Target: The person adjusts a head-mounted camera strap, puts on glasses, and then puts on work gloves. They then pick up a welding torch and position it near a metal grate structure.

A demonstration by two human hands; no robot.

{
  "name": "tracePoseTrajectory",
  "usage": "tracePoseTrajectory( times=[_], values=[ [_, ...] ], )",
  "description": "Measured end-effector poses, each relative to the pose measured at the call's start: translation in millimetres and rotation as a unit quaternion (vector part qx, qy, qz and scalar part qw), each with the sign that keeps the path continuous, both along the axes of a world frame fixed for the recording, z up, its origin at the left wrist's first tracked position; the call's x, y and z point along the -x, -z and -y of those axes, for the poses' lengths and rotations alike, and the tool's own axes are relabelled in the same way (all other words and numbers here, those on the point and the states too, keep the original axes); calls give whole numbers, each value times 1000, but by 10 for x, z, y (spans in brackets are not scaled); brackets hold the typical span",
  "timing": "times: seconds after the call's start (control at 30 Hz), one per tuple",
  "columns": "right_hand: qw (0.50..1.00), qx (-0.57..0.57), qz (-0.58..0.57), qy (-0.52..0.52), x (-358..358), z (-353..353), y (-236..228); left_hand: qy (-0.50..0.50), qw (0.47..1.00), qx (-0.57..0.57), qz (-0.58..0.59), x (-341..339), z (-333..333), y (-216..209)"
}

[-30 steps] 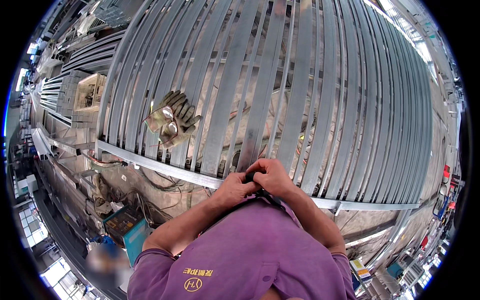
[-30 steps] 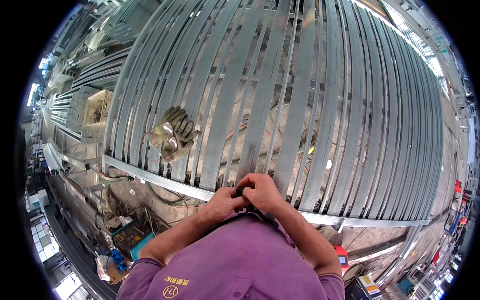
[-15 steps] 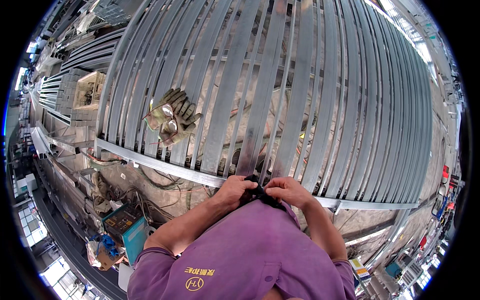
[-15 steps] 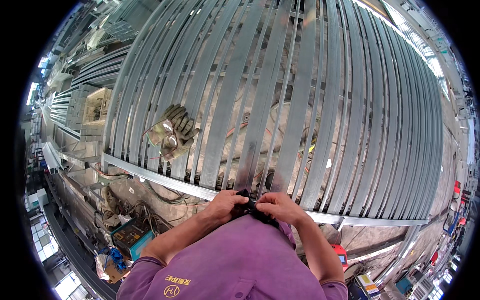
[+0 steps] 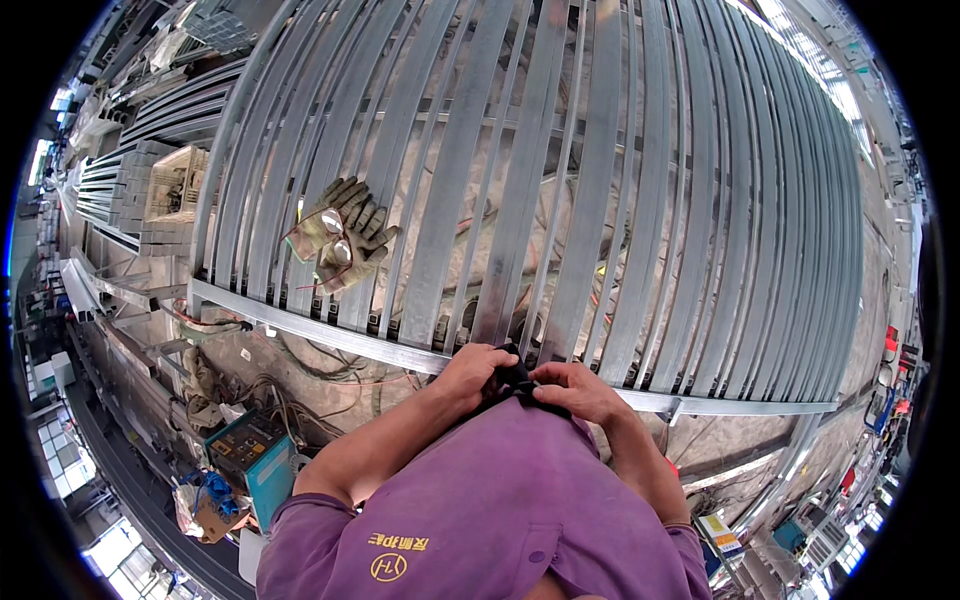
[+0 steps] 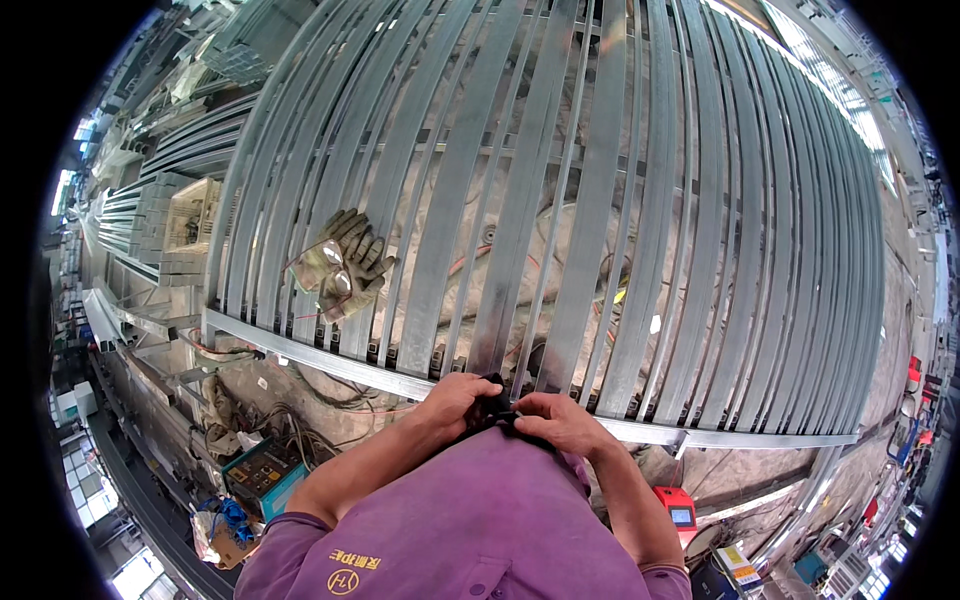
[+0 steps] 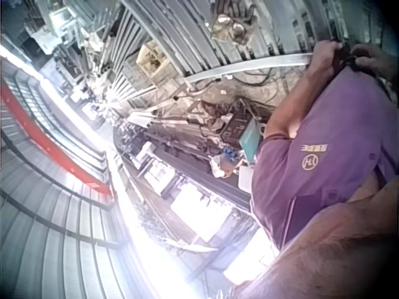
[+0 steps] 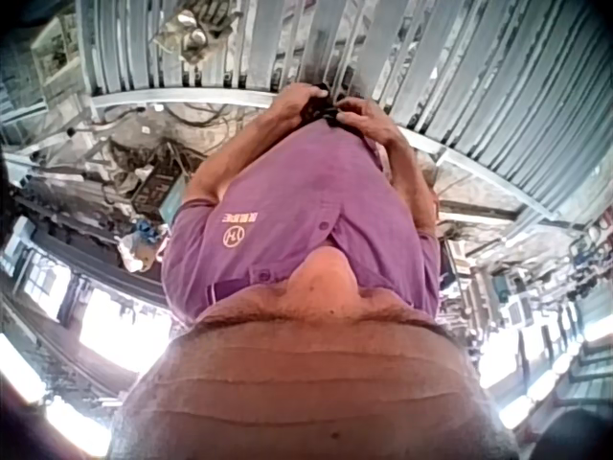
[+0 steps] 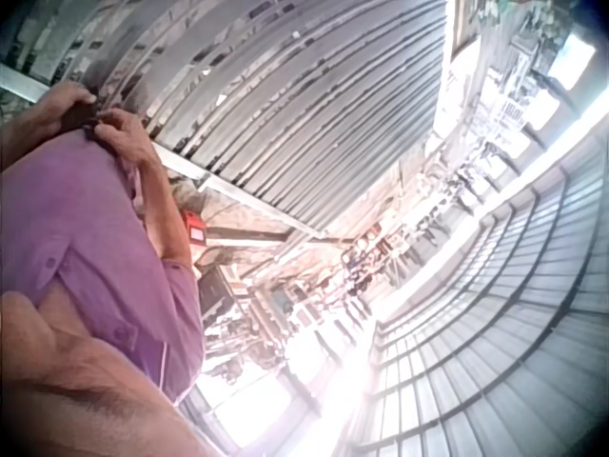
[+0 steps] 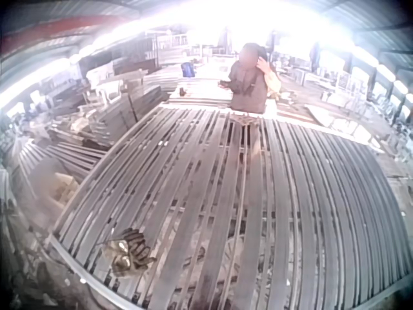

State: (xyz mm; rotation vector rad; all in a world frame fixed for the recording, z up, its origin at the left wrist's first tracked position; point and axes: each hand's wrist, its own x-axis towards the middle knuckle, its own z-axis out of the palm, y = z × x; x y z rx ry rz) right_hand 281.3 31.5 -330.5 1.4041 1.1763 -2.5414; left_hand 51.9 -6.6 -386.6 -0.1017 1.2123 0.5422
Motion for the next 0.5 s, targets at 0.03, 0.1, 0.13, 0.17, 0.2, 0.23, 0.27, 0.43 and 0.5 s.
tracePoseTrajectory(
  times=[0.03,0.1,0.13,0.17,0.2,0.23,0.27,0.43,0.5],
  values=[
    [1000,2,-1,0,-41,17,56,2,1000,4,-3,-26,-10,17],
    [1000,3,-3,4,-91,72,139,22,999,-14,-26,-49,-25,4],
    [1000,1,-4,7,-112,110,168,32,998,-23,-38,-59,-34,-4],
    [1000,-1,-5,10,-129,131,179,36,998,-21,-35,-63,-36,4],
    [1000,9,-3,13,-136,141,179,40,998,-18,-34,-57,-27,18],
    [1000,19,-2,16,-141,149,178,44,998,-15,-32,-55,-19,33],
    [999,30,-1,18,-148,157,177,42,998,-16,-31,-60,-10,48],
    [998,36,-35,48,-165,160,103,37,998,-30,-32,-35,-29,-31],
    [996,51,-38,62,-170,168,93,24,999,-25,-30,-32,-11,-1]
  ],
)
